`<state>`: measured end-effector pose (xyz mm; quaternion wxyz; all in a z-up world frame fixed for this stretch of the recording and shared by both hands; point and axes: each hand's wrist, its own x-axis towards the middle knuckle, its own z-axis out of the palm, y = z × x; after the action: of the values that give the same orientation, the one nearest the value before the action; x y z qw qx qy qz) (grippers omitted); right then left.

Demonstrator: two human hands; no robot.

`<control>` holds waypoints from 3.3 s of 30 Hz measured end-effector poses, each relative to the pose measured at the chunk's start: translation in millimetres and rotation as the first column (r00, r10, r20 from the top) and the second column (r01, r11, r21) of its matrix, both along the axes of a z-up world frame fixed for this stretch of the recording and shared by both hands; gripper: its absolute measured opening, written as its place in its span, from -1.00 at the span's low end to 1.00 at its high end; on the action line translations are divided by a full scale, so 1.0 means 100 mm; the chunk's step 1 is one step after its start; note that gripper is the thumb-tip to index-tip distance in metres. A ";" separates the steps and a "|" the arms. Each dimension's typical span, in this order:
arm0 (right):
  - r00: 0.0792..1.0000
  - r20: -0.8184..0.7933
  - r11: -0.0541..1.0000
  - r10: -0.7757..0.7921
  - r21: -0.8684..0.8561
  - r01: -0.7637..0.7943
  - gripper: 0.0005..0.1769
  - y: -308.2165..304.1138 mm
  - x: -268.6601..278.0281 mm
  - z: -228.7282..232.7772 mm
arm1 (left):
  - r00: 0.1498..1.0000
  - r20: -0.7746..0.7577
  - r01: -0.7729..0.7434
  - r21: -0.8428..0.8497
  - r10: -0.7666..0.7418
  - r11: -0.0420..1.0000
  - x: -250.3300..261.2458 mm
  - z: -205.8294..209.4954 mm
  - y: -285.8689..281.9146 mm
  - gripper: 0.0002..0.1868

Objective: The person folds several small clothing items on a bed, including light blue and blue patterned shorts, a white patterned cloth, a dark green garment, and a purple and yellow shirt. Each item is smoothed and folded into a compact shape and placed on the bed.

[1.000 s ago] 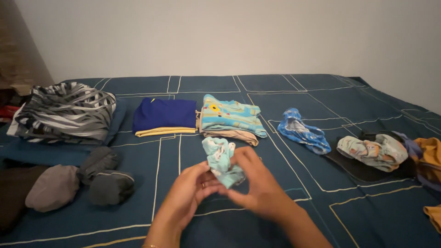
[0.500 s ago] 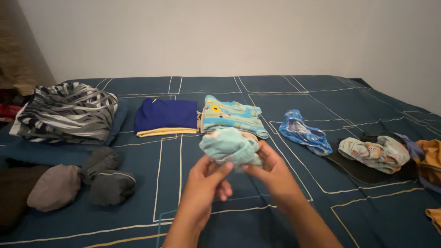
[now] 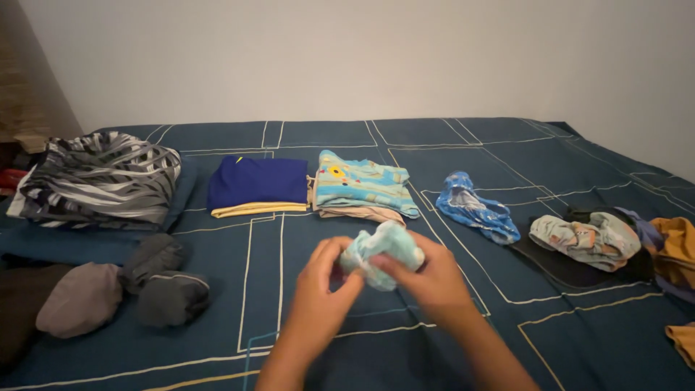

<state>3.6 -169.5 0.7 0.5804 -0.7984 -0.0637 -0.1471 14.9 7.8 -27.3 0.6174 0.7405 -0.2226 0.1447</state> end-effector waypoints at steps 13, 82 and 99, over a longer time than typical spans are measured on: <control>0.970 0.230 0.978 0.081 0.169 -0.121 -0.64 0.12 -0.04 -0.02 | 0.886 -0.459 -0.318 -0.701 -0.062 0.638 -0.07 0.12 -0.37 -0.59; 0.940 -0.100 0.610 -0.325 -0.782 0.127 0.13 -0.56 0.07 0.21 | 0.805 -0.507 -0.064 0.444 0.309 0.894 -0.04 0.16 0.07 -0.35; 0.985 0.116 0.769 -0.128 -0.615 0.172 -0.86 -0.23 0.48 -0.57 | 0.712 -0.701 0.168 0.106 -0.046 0.980 0.28 -0.35 0.66 -0.62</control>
<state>51.8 -192.6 -56.2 0.2683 -0.9422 -0.0641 -0.1904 42.5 73.4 -62.0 0.6009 0.7738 -0.0282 -0.1983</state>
